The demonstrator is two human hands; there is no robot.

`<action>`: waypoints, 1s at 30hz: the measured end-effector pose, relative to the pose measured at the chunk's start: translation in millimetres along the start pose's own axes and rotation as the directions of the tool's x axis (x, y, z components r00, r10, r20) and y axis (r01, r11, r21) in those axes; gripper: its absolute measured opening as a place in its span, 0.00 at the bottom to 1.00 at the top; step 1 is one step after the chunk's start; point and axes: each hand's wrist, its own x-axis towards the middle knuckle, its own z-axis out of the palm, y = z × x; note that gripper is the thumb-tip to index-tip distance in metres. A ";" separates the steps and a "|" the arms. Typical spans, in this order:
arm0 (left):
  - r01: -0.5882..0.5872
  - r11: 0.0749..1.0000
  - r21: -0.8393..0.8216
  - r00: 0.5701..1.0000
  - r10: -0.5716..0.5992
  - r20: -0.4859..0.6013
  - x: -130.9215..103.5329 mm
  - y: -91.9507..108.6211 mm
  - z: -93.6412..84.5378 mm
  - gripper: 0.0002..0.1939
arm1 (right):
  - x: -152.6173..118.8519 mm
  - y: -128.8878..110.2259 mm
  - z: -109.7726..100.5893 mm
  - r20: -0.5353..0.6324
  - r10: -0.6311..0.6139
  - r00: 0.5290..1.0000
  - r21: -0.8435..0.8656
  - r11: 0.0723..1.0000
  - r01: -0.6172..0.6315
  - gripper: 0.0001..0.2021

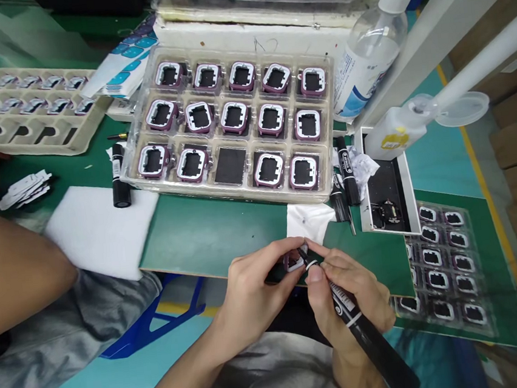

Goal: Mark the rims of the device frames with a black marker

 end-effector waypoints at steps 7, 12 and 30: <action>0.078 0.996 0.051 0.997 -0.079 0.017 -0.6 0.5 -1.1 0.23 | 9.8 -6.7 2.0 0.008 0.043 0.999 0.064 0.997 -0.043 0.12; 0.141 0.990 -0.012 0.989 -0.140 0.054 0.4 1.4 -5.1 0.25 | 10.7 -10.5 3.2 -0.012 0.082 0.997 0.107 0.991 -0.081 0.12; 0.160 0.986 -0.055 0.979 -0.152 0.133 -3.5 -4.3 -11.0 0.28 | 5.3 -2.7 2.3 0.055 -0.021 0.998 0.275 0.961 0.006 0.16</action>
